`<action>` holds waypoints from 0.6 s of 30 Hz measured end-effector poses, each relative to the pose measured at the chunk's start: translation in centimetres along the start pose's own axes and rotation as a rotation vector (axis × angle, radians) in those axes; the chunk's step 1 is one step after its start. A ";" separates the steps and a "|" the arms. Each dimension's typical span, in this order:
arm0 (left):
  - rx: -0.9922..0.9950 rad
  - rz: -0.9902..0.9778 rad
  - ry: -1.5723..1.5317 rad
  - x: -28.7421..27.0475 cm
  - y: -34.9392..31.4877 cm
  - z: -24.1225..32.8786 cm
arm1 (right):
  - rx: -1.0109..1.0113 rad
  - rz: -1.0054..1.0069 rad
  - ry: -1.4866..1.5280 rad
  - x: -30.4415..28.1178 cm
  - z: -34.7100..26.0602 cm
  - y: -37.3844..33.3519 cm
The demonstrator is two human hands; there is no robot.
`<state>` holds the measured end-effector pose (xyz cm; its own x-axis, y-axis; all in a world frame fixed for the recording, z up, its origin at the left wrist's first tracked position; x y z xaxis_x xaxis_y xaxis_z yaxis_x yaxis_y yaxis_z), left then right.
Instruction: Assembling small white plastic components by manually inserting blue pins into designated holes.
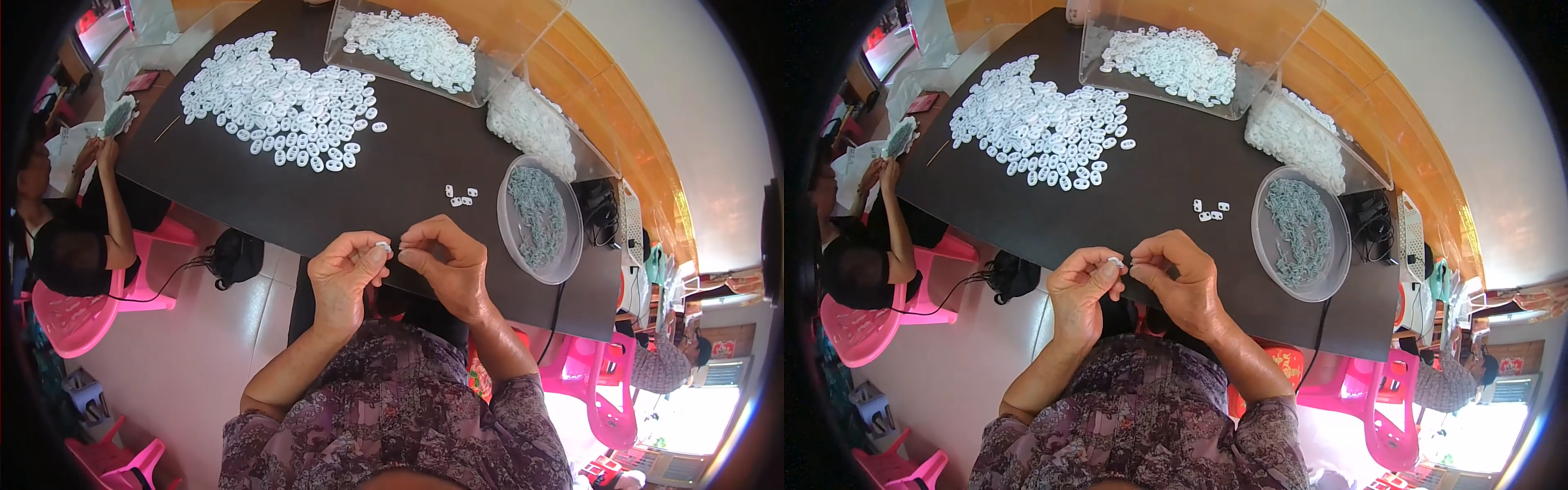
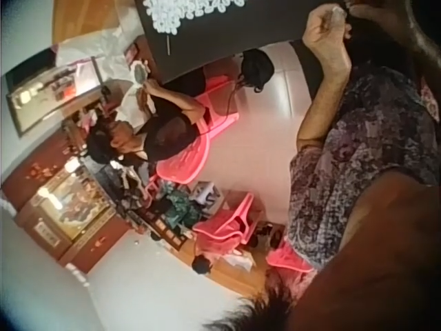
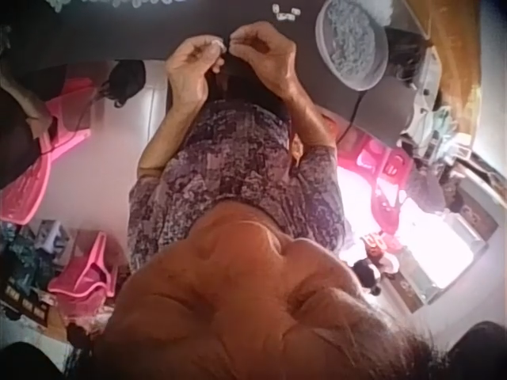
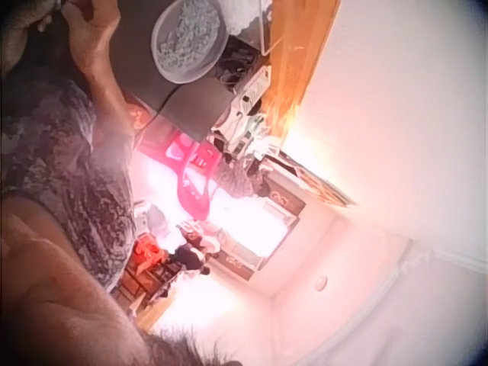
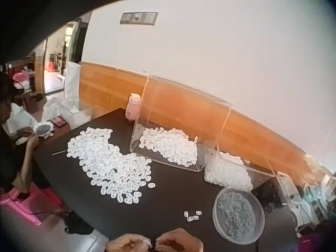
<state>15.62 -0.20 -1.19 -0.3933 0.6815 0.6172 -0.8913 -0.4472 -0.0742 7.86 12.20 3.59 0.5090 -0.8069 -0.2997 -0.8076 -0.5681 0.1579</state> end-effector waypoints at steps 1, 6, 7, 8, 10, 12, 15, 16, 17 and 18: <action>0.006 -0.002 0.015 0.0 0.0 0.0 | 0.001 -0.002 0.000 0.0 -0.1 0.1; 0.045 -0.025 0.053 -0.1 -0.1 0.1 | -0.139 -0.011 -0.164 0.4 -0.8 0.2; 0.059 -0.026 0.080 -0.2 -0.1 0.0 | -0.139 -0.014 -0.165 0.4 -0.8 0.2; 0.074 -0.028 0.106 -0.2 -0.2 0.1 | -0.133 -0.026 -0.173 0.5 -0.9 0.2; 0.066 -0.031 0.127 -0.2 -0.3 0.2 | -0.127 -0.041 -0.182 0.6 -0.9 0.2; 0.057 -0.035 0.149 -0.2 -0.3 0.3 | -0.139 -0.043 -0.211 0.6 -0.9 0.2; 0.068 -0.043 0.148 -0.2 -0.4 0.5 | -0.163 -0.027 -0.233 0.7 -1.0 0.3; 0.071 -0.048 0.152 -0.2 -0.4 0.5 | -0.163 -0.028 -0.234 0.7 -1.0 0.3; 0.074 -0.052 0.157 -0.2 -0.4 0.5 | -0.167 -0.031 -0.237 0.7 -1.0 0.3; 0.074 -0.051 0.156 -0.2 -0.4 0.6 | -0.169 -0.034 -0.241 0.7 -1.0 0.3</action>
<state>16.18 -0.48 -0.86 -0.3829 0.7836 0.4892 -0.8944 -0.4470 0.0159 8.25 11.34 4.35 0.4333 -0.7369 -0.5189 -0.7198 -0.6294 0.2927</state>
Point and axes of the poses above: each hand's wrist, its own y-axis towards the middle knuckle, its own x-axis out of the palm, z = x × y, the point moved 2 cm from there along y, towards the middle knuckle, and after that the axes turned 1 degree about x, right-handed, at the moved point
